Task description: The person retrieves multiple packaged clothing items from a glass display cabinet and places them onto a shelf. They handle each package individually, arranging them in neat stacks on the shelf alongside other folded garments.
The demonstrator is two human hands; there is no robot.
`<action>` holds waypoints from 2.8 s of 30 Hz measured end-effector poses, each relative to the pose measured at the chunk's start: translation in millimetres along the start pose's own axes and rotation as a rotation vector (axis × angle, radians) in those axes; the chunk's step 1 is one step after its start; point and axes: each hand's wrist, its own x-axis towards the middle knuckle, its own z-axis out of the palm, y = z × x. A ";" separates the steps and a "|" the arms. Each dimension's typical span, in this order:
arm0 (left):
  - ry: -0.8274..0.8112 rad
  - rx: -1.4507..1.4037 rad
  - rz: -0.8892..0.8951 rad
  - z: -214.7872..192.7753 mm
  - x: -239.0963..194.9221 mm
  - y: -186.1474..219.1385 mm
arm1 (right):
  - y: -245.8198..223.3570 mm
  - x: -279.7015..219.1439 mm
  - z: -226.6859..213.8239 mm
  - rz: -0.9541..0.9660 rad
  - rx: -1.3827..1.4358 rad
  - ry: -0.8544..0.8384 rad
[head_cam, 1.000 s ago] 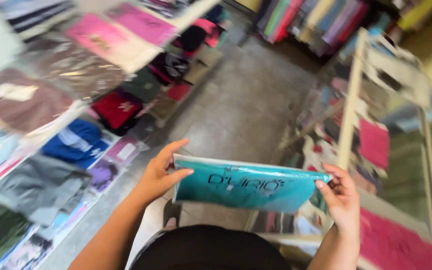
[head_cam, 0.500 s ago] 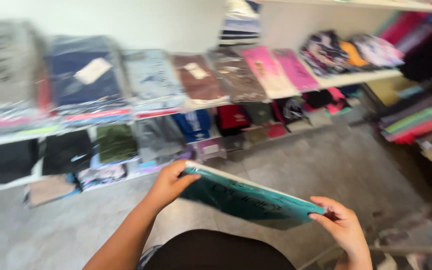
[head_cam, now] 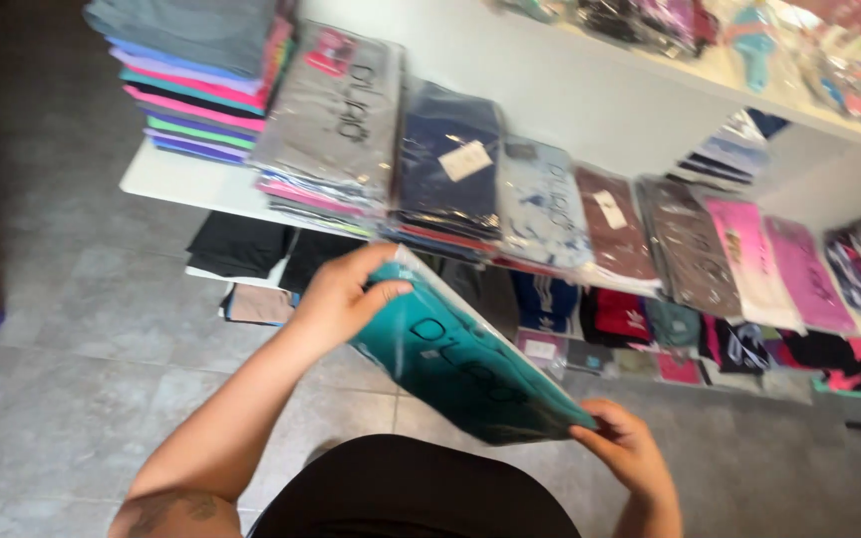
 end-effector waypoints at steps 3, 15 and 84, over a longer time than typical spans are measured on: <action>-0.039 0.106 -0.289 -52.6 35.9 -17.8 | 1.6 53.8 68.4 0.153 0.204 -0.120; -0.126 0.442 -0.463 -102.8 240.4 -107.7 | -18.2 213.9 219.3 0.457 0.703 -0.428; -0.535 0.742 -0.035 -45.2 341.0 -308.5 | -121.1 502.5 321.8 -1.158 -0.653 -0.515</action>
